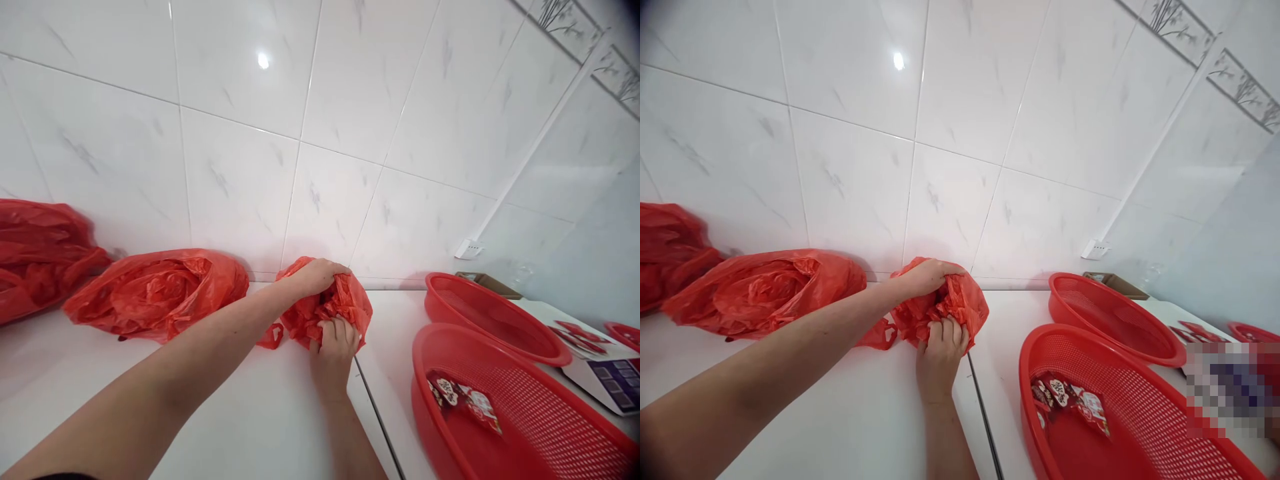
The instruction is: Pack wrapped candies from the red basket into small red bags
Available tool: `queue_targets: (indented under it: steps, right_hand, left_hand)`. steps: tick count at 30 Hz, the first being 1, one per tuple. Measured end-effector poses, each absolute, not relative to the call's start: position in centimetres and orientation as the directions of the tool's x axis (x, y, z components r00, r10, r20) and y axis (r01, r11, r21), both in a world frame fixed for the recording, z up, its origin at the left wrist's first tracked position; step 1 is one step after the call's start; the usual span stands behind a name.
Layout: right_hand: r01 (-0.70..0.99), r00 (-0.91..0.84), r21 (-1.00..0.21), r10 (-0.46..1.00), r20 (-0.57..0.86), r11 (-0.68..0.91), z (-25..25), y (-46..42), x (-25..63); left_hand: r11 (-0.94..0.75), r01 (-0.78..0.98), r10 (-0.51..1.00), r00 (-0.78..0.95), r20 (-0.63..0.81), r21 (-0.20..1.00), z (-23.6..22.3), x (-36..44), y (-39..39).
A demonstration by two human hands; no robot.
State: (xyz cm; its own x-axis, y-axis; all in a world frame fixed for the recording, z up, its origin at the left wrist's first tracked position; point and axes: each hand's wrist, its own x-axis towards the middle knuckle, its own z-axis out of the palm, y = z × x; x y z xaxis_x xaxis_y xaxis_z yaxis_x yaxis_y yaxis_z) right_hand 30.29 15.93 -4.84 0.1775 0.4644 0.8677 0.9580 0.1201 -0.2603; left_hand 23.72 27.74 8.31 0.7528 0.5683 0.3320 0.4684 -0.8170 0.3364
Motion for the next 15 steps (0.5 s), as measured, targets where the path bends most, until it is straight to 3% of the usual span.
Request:
queue_targets:
  steps: [8, 11, 15]
  right_hand:
    - [0.967, 0.116, -0.207, 0.471, 0.874, 0.147, -4.8, 15.6, 30.1]
    - [0.955, 0.044, -0.179, 0.484, 0.874, 0.236, -4.8, 15.5, 29.6]
    - [0.895, 0.05, -0.239, 0.449, 0.892, 0.377, -4.6, 15.1, 28.5]
  left_hand:
    - [-0.82, 0.41, 0.562, 0.706, 0.431, 0.398, 9.6, 22.0, 26.4]
    - [-0.822, 0.377, 0.558, 0.682, 0.472, 0.428, 9.2, 21.1, 24.7]
    - [-0.769, 0.354, 0.59, 0.713, 0.379, 0.532, 7.2, 20.6, 23.8]
